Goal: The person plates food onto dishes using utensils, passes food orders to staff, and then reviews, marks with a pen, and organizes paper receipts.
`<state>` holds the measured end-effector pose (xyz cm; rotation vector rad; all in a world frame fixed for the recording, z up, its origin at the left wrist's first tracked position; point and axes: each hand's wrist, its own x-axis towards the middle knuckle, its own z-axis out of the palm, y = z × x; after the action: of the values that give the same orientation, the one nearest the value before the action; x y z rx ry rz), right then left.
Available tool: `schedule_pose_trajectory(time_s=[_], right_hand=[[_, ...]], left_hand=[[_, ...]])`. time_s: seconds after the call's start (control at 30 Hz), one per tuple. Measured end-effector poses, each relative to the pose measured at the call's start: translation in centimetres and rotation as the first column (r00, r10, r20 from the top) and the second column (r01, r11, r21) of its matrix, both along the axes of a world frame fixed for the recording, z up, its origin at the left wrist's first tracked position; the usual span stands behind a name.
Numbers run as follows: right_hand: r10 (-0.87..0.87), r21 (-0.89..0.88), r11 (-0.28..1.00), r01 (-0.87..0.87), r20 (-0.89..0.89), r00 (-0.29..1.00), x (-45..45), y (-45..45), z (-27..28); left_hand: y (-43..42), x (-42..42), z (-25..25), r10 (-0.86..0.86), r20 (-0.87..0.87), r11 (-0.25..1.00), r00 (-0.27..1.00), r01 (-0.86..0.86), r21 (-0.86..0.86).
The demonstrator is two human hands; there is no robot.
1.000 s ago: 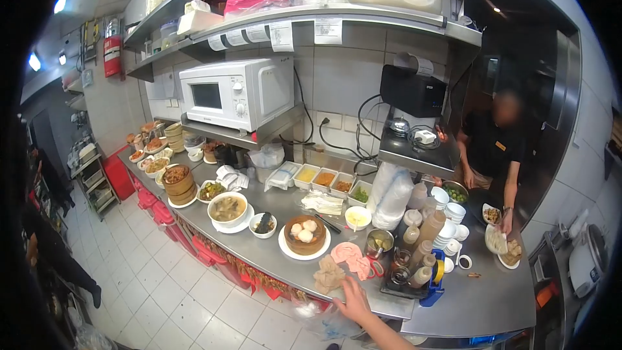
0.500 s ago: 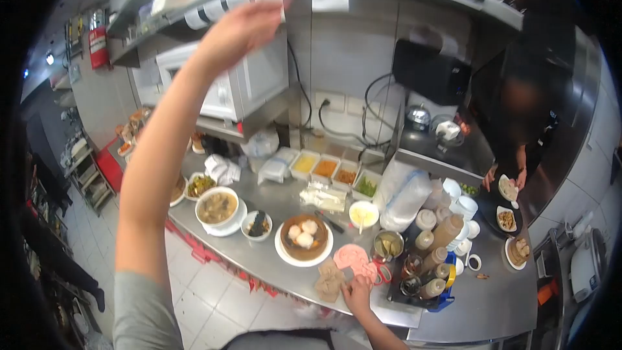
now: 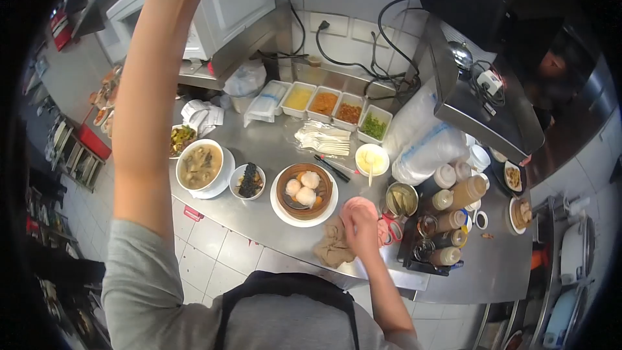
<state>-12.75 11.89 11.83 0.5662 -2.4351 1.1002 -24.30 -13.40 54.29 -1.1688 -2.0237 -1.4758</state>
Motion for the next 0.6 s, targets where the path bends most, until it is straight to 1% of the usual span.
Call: schedule_pose_trajectory(time_s=[0.03, 0.07, 0.1, 0.13, 0.17, 0.2, 0.23, 0.27, 0.3, 0.33, 0.37, 0.4, 0.43, 0.47, 0.5, 0.53, 0.57, 0.6], right_hand=[[-0.003, 0.017, 1.000, 0.005, -0.065, 0.998, -2.6, 0.0, -0.6], [-0.064, 0.105, 0.992, 0.065, -0.017, 0.998, -4.5, -0.3, -0.4], [-0.126, 0.195, 0.974, 0.119, 0.023, 0.992, -6.5, -0.7, -0.4], [-0.201, 0.324, 0.933, 0.157, 0.106, 0.974, -9.5, -0.7, -2.5], [-0.281, 0.448, 0.877, 0.175, 0.182, 0.942, -11.9, -0.8, -4.3], [-0.314, 0.544, 0.825, 0.151, 0.220, 0.924, -13.1, -1.3, -4.1], [-0.343, 0.631, 0.767, 0.113, 0.255, 0.904, -14.3, -2.1, -4.0], [-0.334, 0.676, 0.729, 0.102, 0.222, 0.916, -15.9, -1.8, -6.0], [-0.337, 0.705, 0.700, 0.116, 0.183, 0.923, -16.3, -2.3, -5.9], [-0.331, 0.780, 0.623, 0.054, 0.201, 0.922, -17.6, -2.4, -6.7], [-0.319, 0.737, 0.665, 0.117, 0.140, 0.937, -17.7, -2.6, -6.9], [-0.348, 0.774, 0.628, 0.087, 0.179, 0.920, -17.7, -3.5, -5.2], [-0.276, 0.783, 0.613, 0.103, 0.089, 0.957, -18.0, -3.3, -5.6], [-0.352, 0.835, 0.548, 0.046, 0.181, 0.918, -17.7, -4.3, -3.6], [-0.375, 0.807, 0.583, 0.097, 0.161, 0.913, -18.7, -3.2, -4.9], [-0.330, 0.772, 0.626, 0.112, 0.132, 0.935, -19.5, -2.0, -5.7], [-0.274, 0.778, 0.624, 0.074, 0.129, 0.953, -19.0, -1.5, -4.6], [-0.304, 0.713, 0.690, 0.125, 0.129, 0.944, -16.9, -2.5, -1.7]], left_hand=[[-1.4, 2.4, -4.7, 0.023, -0.046, 0.999, 0.999, -0.024, -0.032], [-2.9, 4.6, -9.3, 0.042, -0.091, 0.997, 0.995, -0.048, -0.063], [-4.7, 6.7, -13.4, -0.055, 0.240, 0.991, 0.969, 0.082, -0.104], [-6.5, 8.9, -17.5, -0.082, 0.579, 0.981, 0.811, 0.167, -0.095], [-8.3, 11.0, -21.6, -0.032, 0.807, 0.978, 0.590, 0.186, -0.098], [-10.2, 12.0, -27.2, -0.051, 0.857, 0.954, 0.513, 0.280, -0.111], [-11.8, 13.5, -32.4, 0.035, 0.880, 0.953, 0.474, 0.249, -0.172], [-13.0, 15.0, -37.0, 0.124, 0.896, 0.948, 0.426, 0.215, -0.234], [-13.9, 16.4, -41.4, 0.318, 0.780, 0.886, 0.539, 0.123, -0.446], [-14.7, 17.9, -45.2, 0.491, 0.618, 0.778, 0.614, 0.010, -0.628], [-15.4, 18.4, -47.9, 0.514, 0.542, 0.767, 0.665, -0.074, -0.637], [-16.0, 18.5, -49.7, 0.540, 0.457, 0.753, 0.707, -0.162, -0.638], [-16.5, 18.2, -50.4, 0.567, 0.387, 0.731, 0.727, -0.227, -0.644], [-16.9, 17.6, -50.8, 0.587, 0.310, 0.707, 0.748, -0.288, -0.645], [-17.3, 17.3, -50.8, 0.598, 0.289, 0.697, 0.747, -0.306, -0.649], [-17.4, 16.9, -50.6, 0.604, 0.266, 0.689, 0.751, -0.323, -0.649], [-17.5, 16.7, -50.6, 0.605, 0.245, 0.684, 0.758, -0.337, -0.648], [-17.6, 16.7, -50.7, 0.600, 0.252, 0.694, 0.759, -0.338, -0.635]])
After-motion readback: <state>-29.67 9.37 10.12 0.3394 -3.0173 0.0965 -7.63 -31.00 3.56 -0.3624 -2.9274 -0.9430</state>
